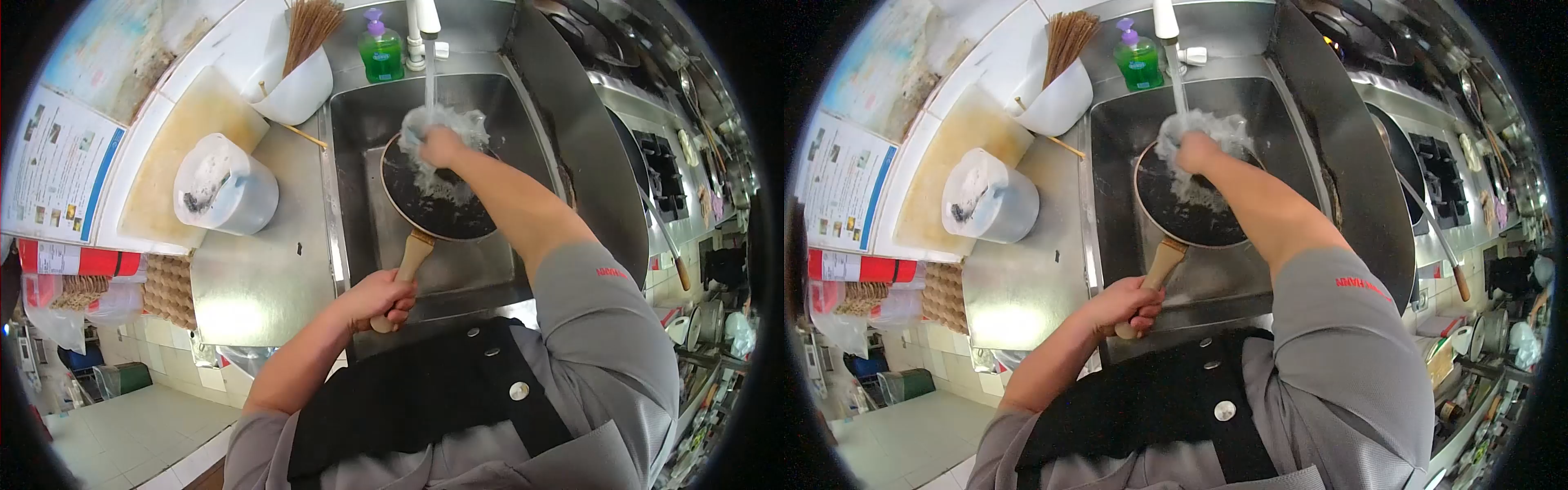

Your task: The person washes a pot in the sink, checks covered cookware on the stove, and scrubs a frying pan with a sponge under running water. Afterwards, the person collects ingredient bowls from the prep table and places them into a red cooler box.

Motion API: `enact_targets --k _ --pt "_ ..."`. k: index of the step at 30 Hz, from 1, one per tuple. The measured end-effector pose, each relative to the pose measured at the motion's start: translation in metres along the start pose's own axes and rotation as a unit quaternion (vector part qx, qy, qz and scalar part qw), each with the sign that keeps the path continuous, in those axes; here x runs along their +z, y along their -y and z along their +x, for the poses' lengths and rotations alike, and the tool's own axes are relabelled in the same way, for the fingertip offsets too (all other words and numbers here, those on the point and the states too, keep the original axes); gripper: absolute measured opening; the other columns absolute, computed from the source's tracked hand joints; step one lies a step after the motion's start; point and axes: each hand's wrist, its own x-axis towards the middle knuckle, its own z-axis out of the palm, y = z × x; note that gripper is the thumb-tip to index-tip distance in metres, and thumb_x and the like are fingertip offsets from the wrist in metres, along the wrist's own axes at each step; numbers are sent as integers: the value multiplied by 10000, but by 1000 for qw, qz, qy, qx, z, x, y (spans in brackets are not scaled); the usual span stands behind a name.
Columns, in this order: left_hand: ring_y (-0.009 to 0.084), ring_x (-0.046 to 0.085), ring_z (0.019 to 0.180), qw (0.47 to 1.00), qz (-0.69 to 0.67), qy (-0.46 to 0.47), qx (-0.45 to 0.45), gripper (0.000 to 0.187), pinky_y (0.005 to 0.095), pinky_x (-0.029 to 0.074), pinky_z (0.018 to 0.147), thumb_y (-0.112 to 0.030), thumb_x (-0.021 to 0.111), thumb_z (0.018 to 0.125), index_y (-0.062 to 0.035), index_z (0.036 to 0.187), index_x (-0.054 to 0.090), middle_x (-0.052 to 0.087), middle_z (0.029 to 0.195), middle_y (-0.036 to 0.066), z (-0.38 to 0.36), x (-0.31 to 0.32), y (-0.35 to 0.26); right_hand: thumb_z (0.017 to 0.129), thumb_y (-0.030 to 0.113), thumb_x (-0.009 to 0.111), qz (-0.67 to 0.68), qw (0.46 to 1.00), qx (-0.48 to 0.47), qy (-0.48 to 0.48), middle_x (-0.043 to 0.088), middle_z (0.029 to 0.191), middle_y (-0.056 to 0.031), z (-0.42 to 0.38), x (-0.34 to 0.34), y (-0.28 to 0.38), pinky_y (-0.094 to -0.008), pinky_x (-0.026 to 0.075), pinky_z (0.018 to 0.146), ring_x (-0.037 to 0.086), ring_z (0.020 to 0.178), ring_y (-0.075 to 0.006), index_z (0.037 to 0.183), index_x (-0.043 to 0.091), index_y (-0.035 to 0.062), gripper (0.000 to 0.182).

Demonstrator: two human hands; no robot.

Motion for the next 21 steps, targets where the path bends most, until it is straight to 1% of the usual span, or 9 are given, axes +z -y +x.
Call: enact_targets --k 5,8,10,12,14,16,19,20,21 --pt "58 387 432 1000 0 -27 -10 108 271 369 447 -172 535 925 -148 845 466 410 613 -55 18 -10 -5 797 245 687 105 961 -124 223 661 873 -148 -33 2 60 -388 527 643 649 717 -244 993 622 11 313" --pt "68 379 427 998 -54 -41 11 85 271 341 439 -154 523 917 -143 853 468 415 605 -41 17 -21 1 814 183 652 -3 915 -176 362 680 967 -167 -55 -5 37 -412 556 690 676 763 -280 1082 644 25 312" --pt "73 379 429 997 -47 -55 15 78 272 336 437 -151 515 918 -136 859 466 417 607 -34 11 -22 5 806 137 640 -304 857 -199 364 676 1090 -180 -38 8 0 -429 557 763 682 861 -322 1164 646 54 368" --pt "78 380 432 998 -27 -57 12 73 269 329 435 -143 510 917 -129 863 462 418 608 -27 5 -21 6 814 126 622 -304 900 -134 283 657 1164 -200 -39 -10 -24 -436 536 830 665 978 -344 1193 642 61 385" --pt "83 382 437 999 5 -47 2 70 262 323 432 -130 506 915 -122 866 457 419 611 -19 2 -20 5 810 140 643 -136 988 19 70 655 1143 -216 -20 2 -33 -434 511 878 642 1057 -330 1168 635 27 376" --pt "85 387 442 998 54 -39 -10 60 255 319 428 -109 495 905 -114 866 450 421 613 -14 8 -16 1 806 143 667 19 997 51 -50 675 1046 -215 2 10 -17 -419 547 786 685 921 -313 1145 618 -6 373" --pt "89 394 449 995 95 -40 -18 53 250 320 423 -80 483 891 -104 874 439 423 614 -8 26 -18 -9 813 190 694 348 935 34 58 670 858 -171 3 21 29 -382 553 569 669 607 -265 1050 606 -30 336" --pt "90 397 451 994 102 -42 -17 54 249 321 422 -71 479 886 -101 878 435 424 613 -7 31 -21 -12 797 199 709 293 944 10 150 666 872 -154 -12 10 47 -392 559 606 683 707 -263 1015 613 -10 316" --pt "91 398 452 993 101 -59 -16 54 250 322 422 -67 477 883 -98 882 433 425 614 -5 34 -25 -16 786 197 714 143 969 -132 153 664 891 -138 -18 12 50 -394 564 632 680 815 -255 1010 626 21 298"
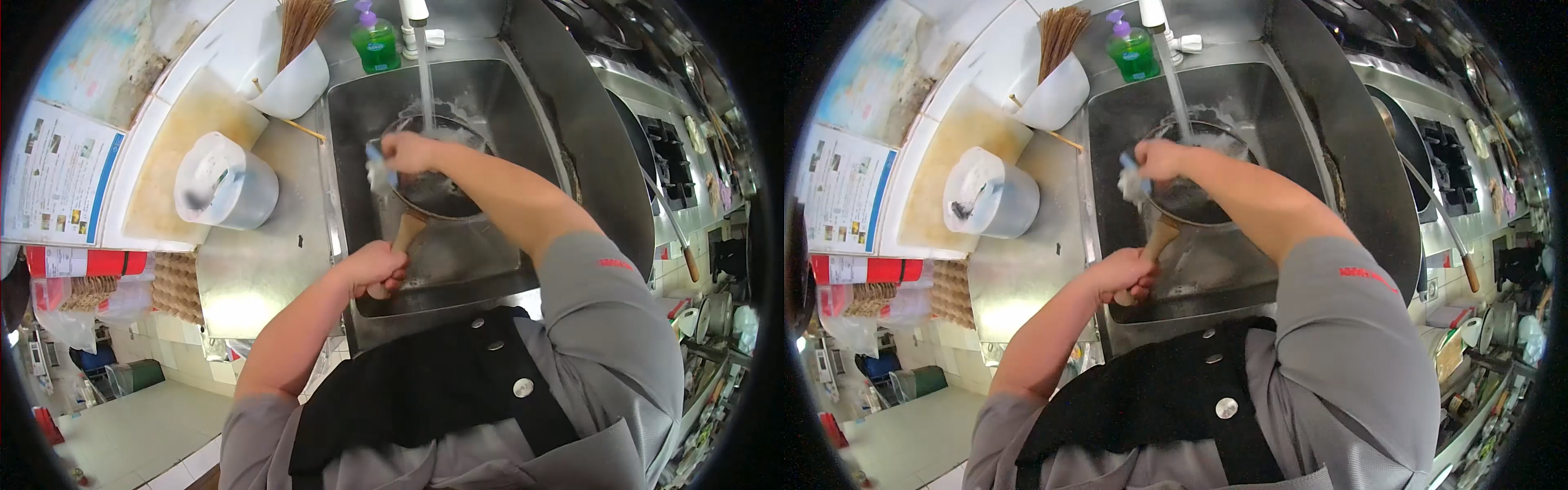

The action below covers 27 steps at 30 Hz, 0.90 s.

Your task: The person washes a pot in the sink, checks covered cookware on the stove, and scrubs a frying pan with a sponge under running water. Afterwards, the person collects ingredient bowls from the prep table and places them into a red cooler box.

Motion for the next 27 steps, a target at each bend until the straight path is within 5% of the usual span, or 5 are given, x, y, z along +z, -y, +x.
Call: enact_targets --k 2,8,15,21,27 --pt "93 402 455 999 -1 -32 -6 55 252 323 422 -60 473 878 -91 891 429 428 614 -3 2 -9 -2 784 186 703 -44 992 -56 104 668 908 -135 -14 -3 14 -394 561 649 666 909 -251 1004 633 44 270" --pt "113 413 453 994 80 -57 39 65 270 343 431 -54 489 868 -75 910 444 454 626 19 -9 2 2 888 131 593 276 945 120 -131 670 821 -136 14 -13 8 -347 558 530 679 632 -225 1052 579 -16 221" --pt "152 498 467 990 101 -87 44 66 311 393 451 -51 503 845 -34 872 445 507 625 49 -22 -5 14 760 133 680 -309 913 16 265 684 990 -192 -55 5 -31 -447 512 800 661 929 -363 1038 651 40 295" --pt "148 482 456 971 208 -113 43 95 316 392 434 -79 531 875 -34 910 454 498 633 41 -35 4 9 764 131 683 -242 947 123 -172 685 1008 -187 -28 -17 -110 -471 510 822 652 984 -378 1058 635 36 313" --pt "154 544 478 963 226 -143 30 107 325 438 449 -79 535 842 -10 896 473 543 642 62 -14 -7 3 769 97 636 -49 996 -69 -20 704 1023 -158 -23 11 -20 -419 522 804 671 944 -311 1103 680 103 337"
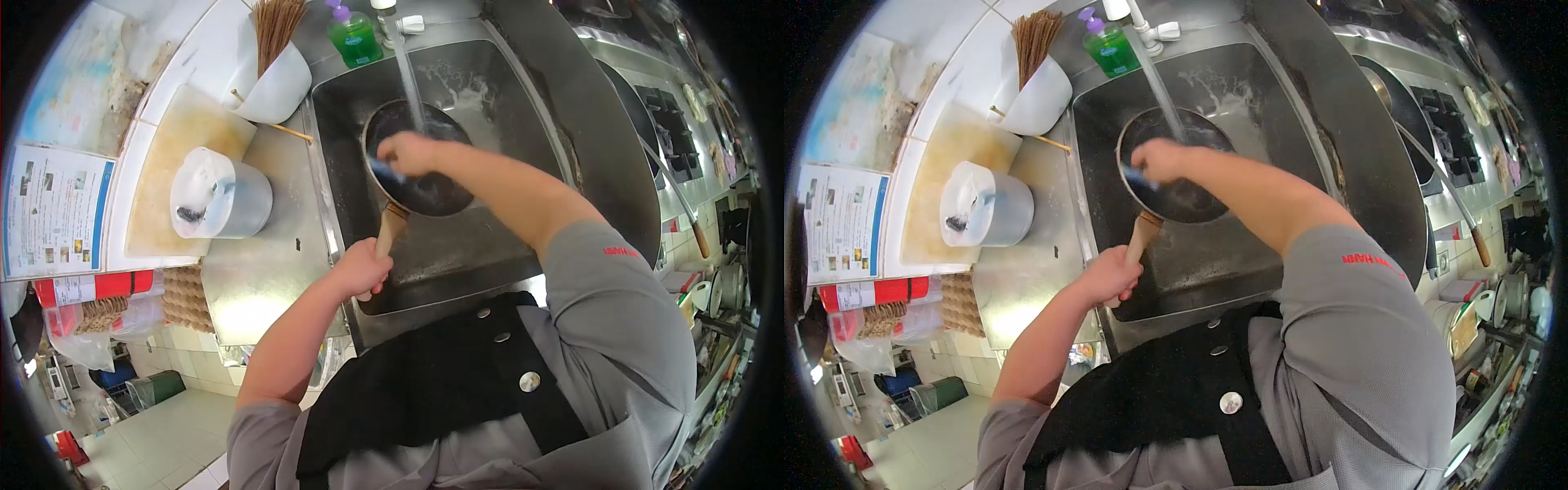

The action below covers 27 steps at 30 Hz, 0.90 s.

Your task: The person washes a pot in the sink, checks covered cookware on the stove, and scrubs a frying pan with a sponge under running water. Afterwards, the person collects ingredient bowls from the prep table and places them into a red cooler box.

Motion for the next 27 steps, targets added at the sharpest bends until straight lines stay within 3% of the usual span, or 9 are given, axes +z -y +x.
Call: enact_targets --k 5,7,9,11,14,16,19,23,27 --pt "149 526 466 997 -72 -26 -16 110 310 430 440 -85 542 854 -20 906 470 532 640 51 -14 -2 8 745 64 619 -167 948 -13 271 711 924 -146 -45 5 -18 -408 519 781 671 899 -312 1029 711 79 299" --pt "159 543 469 998 -49 -24 -19 118 317 442 443 -87 544 843 -13 904 476 542 641 59 -27 -2 4 734 53 640 -311 913 37 260 710 926 -163 -56 0 -43 -435 521 784 672 921 -325 1000 725 60 279" --pt "166 546 467 1000 -11 -19 -18 122 320 439 434 -91 546 846 -13 904 472 543 638 63 -40 -2 -2 740 74 664 -385 906 140 106 712 914 -166 -48 7 -80 -452 522 788 670 936 -324 955 732 41 228" --pt "177 557 473 998 45 -36 -12 133 330 440 429 -98 545 851 -7 908 468 549 641 73 -47 0 -5 755 85 652 -481 873 -45 -74 713 941 -167 -40 -14 -96 -451 530 782 671 942 -332 905 736 36 179" --pt "174 553 465 996 71 -52 -2 136 332 432 424 -111 543 864 -13 908 460 545 630 71 -46 1 -9 782 140 679 -550 830 39 86 703 1056 -160 -33 -41 -71 -436 543 808 675 1009 -266 965 733 47 213" --pt "170 548 459 996 55 -65 5 135 330 428 423 -116 541 869 -16 907 459 542 620 68 -42 -1 -10 746 148 690 -411 870 169 213 700 1067 -161 -44 -32 -49 -434 526 850 666 1023 -284 975 741 50 255" --pt "167 547 458 995 41 -85 12 133 327 430 424 -113 541 870 -12 909 464 544 612 70 -29 0 -5 735 176 667 -169 944 192 210 704 980 -201 -57 11 -21 -440 514 820 669 931 -355 999 742 27 312" --pt "155 535 457 995 63 -78 9 120 320 433 427 -102 543 875 -17 913 467 540 620 65 -22 2 3 818 253 601 173 953 228 96 699 932 -166 -43 19 5 -440 496 771 665 902 -298 1031 714 17 337" --pt "142 517 451 998 -39 -41 12 105 304 422 421 -100 541 883 -29 916 471 520 632 52 -28 5 12 843 247 602 164 946 252 -121 694 954 -175 -27 -36 -26 -427 512 801 663 881 -311 1015 711 52 282"
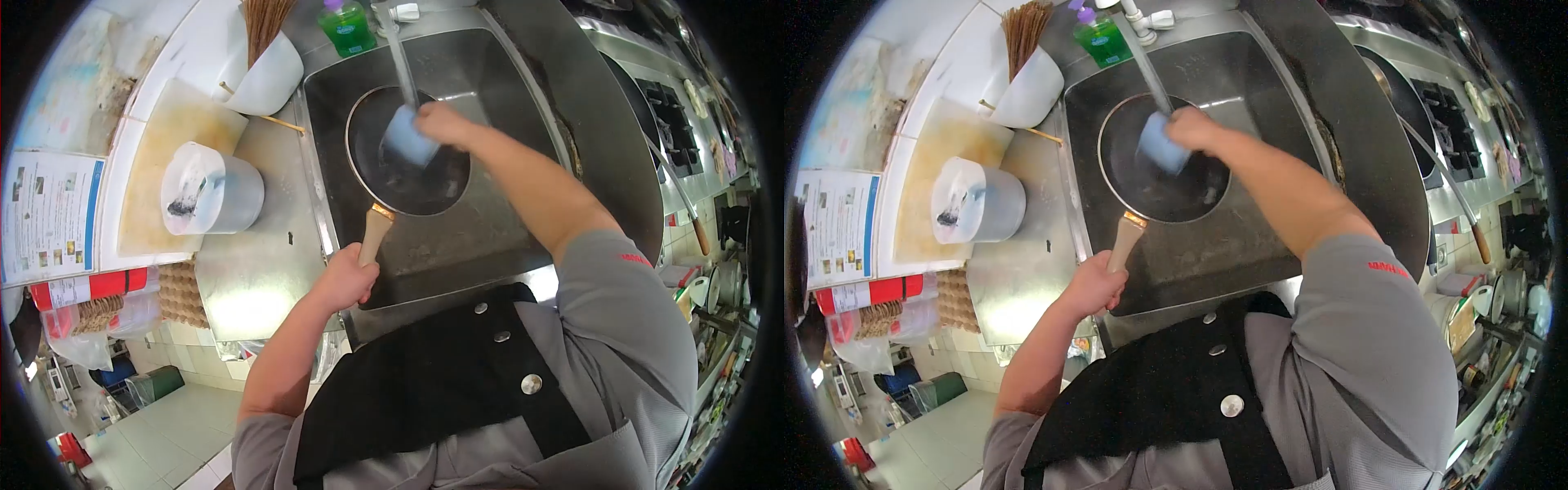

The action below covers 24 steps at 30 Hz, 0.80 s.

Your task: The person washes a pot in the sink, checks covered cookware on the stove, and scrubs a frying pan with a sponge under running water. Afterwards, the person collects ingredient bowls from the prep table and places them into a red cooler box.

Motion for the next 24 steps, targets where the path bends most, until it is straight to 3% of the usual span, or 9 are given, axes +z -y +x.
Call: enact_targets --k 3,7,11,14,17,18,20,23,24 --pt "133 506 450 999 -46 16 14 97 293 405 415 -103 538 886 -39 905 466 505 632 44 -3 3 -11 836 257 645 -173 976 -107 -77 662 1061 -189 30 -16 -9 -448 514 866 641 975 -359 1142 659 102 344" --pt "132 505 452 998 -48 4 46 96 293 397 413 -100 534 887 -44 887 456 500 627 39 -4 4 -30 803 282 711 -356 918 -168 -49 536 1238 -191 0 -27 17 -479 481 952 540 1158 -413 1332 471 220 584" --pt "135 522 463 998 -9 -17 56 101 302 407 414 -93 526 877 -33 916 455 520 627 47 -1 9 -43 779 300 733 -272 938 -123 -178 547 1233 -197 20 -25 39 -480 485 942 558 1131 -400 1302 506 197 579" --pt "139 533 471 999 -17 -20 46 122 311 405 399 -95 523 874 -20 943 455 532 634 56 1 10 -49 734 228 736 -282 918 -262 -99 570 1201 -170 -1 2 48 -450 480 960 583 1106 -376 1284 560 261 578" --pt "145 536 474 998 -38 -20 41 135 315 396 381 -96 523 875 -16 960 454 530 641 62 3 5 -40 735 219 739 -351 900 -257 8 582 1173 -165 -22 -8 56 -447 474 970 579 1113 -369 1254 601 262 539" --pt "147 536 474 998 -44 -19 41 139 316 393 375 -96 523 876 -15 965 454 529 644 63 3 5 -36 801 234 697 -379 895 -236 -18 532 1290 -172 0 -14 40 -448 467 994 557 1186 -358 1314 575 309 532" --pt "152 539 477 999 -23 -25 25 136 319 398 376 -96 526 874 -20 963 456 528 648 65 -4 10 -37 823 255 675 -376 920 -91 -66 555 1268 -170 20 -31 47 -444 473 987 571 1166 -357 1304 593 284 489" --pt "159 542 479 999 10 -27 27 138 326 404 377 -99 531 871 -24 960 458 528 651 68 -7 13 -45 842 271 649 -265 949 -140 -99 579 1217 -171 23 -16 62 -435 477 980 569 1163 -365 1309 593 267 471" --pt "162 543 479 999 18 -28 30 139 329 406 378 -101 532 870 -25 959 458 528 651 69 -7 14 -46 840 257 645 -299 936 -181 -51 582 1210 -177 16 -7 66 -436 470 985 566 1166 -363 1306 599 271 469"
